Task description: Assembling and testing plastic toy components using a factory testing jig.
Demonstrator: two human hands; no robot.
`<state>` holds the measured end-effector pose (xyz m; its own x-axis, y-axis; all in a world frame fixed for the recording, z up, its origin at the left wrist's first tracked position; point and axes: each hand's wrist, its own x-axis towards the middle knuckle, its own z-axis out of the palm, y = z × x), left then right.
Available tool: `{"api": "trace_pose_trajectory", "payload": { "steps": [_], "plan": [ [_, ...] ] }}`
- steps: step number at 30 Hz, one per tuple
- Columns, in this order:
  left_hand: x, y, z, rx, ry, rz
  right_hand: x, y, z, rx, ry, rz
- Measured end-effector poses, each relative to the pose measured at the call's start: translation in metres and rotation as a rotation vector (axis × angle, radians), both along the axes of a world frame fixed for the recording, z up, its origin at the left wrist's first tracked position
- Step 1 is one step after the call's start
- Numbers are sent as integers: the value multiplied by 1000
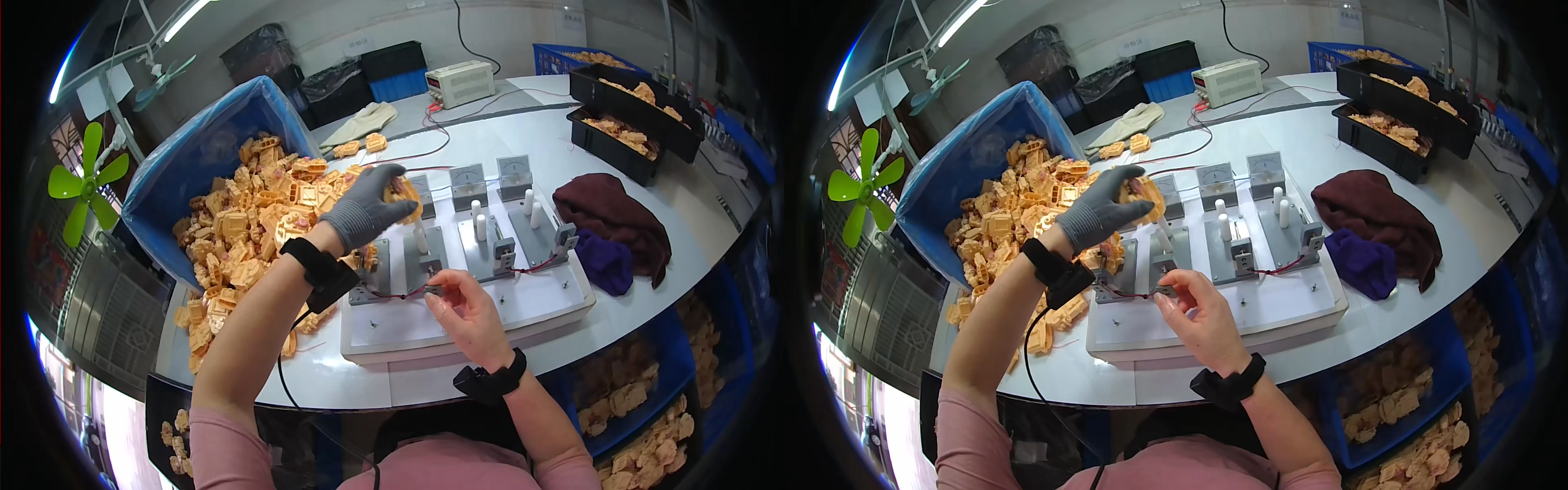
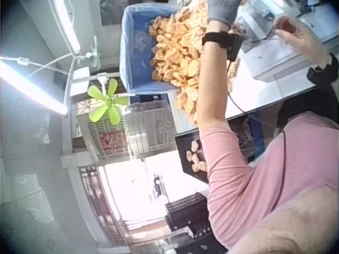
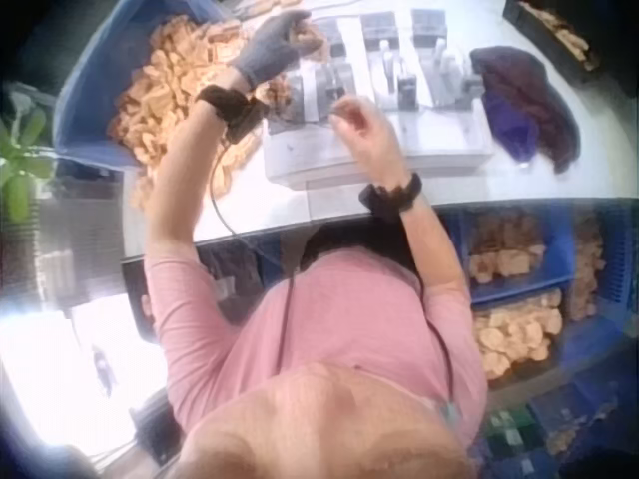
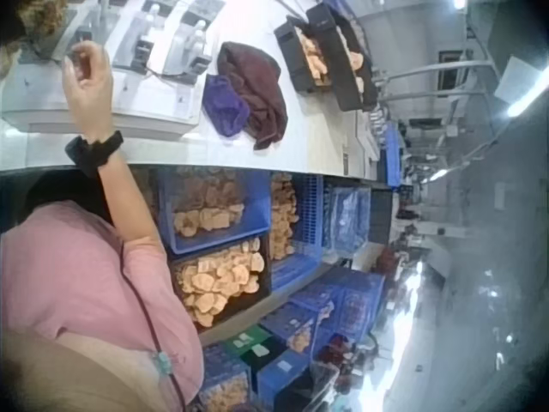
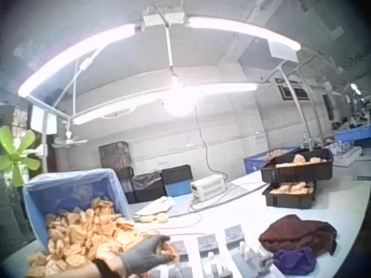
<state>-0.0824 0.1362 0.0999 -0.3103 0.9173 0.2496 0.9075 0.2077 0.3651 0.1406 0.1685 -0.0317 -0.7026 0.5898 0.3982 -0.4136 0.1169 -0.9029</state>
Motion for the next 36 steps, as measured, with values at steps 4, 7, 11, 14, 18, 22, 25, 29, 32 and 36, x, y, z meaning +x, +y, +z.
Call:
{"api": "trace_pose_trajectory", "payload": {
  "steps": [4, 7, 11, 14, 18, 22, 25, 29, 32, 36],
  "plan": [
    [26, -8, -2, -86, 44, -180, 1, 3, -4, 10, 1, -8],
    [32, -19, -4, -144, 86, -337, 0, 3, -5, -3, 5, -12],
    [32, -24, -10, -256, 53, -283, 0, 3, -4, -37, 5, -9],
    [32, -33, -19, -361, 55, -200, -6, 0, -9, -74, 11, 53],
    [37, -66, 0, -134, 94, -198, -7, -7, -5, -80, 59, -105],
    [38, -141, 16, 120, -109, 37, 0, 1, -8, -41, 68, -174],
    [12, -214, -23, -105, 66, 345, 0, -4, -7, -5, 10, -138],
    [-12, -280, -98, -330, 244, 593, -1, -9, -5, -19, -7, -133],
    [-8, -280, -127, -299, 142, 688, -2, -9, -7, 28, -24, -158],
    [-6, -282, -147, -165, 84, 718, -2, -7, -7, 41, -35, -172]
  ]
}}
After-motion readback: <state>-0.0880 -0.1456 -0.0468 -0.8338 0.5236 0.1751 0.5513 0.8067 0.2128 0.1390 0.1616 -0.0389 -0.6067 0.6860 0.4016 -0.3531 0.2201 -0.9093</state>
